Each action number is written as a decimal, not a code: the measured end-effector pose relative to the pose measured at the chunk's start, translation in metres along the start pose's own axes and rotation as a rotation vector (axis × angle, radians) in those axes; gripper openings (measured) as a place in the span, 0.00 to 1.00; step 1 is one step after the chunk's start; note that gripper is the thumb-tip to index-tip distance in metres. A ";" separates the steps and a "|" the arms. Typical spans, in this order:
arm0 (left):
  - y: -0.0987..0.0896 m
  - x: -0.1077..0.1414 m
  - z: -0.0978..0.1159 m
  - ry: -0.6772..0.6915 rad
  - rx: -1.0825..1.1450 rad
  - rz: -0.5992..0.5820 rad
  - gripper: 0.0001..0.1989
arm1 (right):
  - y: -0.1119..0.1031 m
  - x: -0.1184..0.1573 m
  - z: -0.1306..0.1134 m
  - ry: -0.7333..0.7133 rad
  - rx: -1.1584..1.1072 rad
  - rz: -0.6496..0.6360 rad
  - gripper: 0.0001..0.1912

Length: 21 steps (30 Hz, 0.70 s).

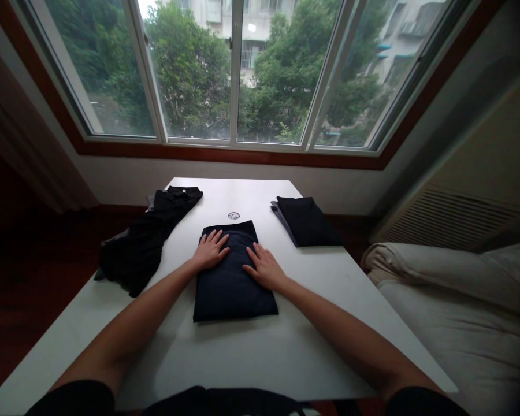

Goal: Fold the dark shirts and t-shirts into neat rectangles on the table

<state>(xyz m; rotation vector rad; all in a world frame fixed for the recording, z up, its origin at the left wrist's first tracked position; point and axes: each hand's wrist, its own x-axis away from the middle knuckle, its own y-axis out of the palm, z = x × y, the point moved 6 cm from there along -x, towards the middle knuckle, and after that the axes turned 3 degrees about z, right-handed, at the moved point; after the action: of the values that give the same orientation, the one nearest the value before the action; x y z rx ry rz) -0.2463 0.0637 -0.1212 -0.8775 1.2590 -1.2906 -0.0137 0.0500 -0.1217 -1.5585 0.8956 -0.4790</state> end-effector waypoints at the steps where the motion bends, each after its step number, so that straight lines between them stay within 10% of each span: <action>1: 0.001 -0.004 -0.001 -0.003 -0.001 -0.001 0.35 | -0.001 -0.004 0.007 0.036 0.017 -0.005 0.41; 13: 0.003 -0.043 -0.006 0.040 0.015 -0.013 0.35 | -0.006 -0.122 0.025 -0.020 -0.057 0.002 0.32; 21: -0.005 -0.069 -0.023 -0.005 0.026 -0.034 0.36 | -0.017 -0.122 0.040 0.134 -0.017 0.040 0.31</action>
<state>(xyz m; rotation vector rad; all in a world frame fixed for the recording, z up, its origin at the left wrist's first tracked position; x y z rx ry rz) -0.2595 0.1342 -0.1088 -0.8861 1.2260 -1.3281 -0.0552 0.1690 -0.0911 -1.5348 1.0336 -0.5530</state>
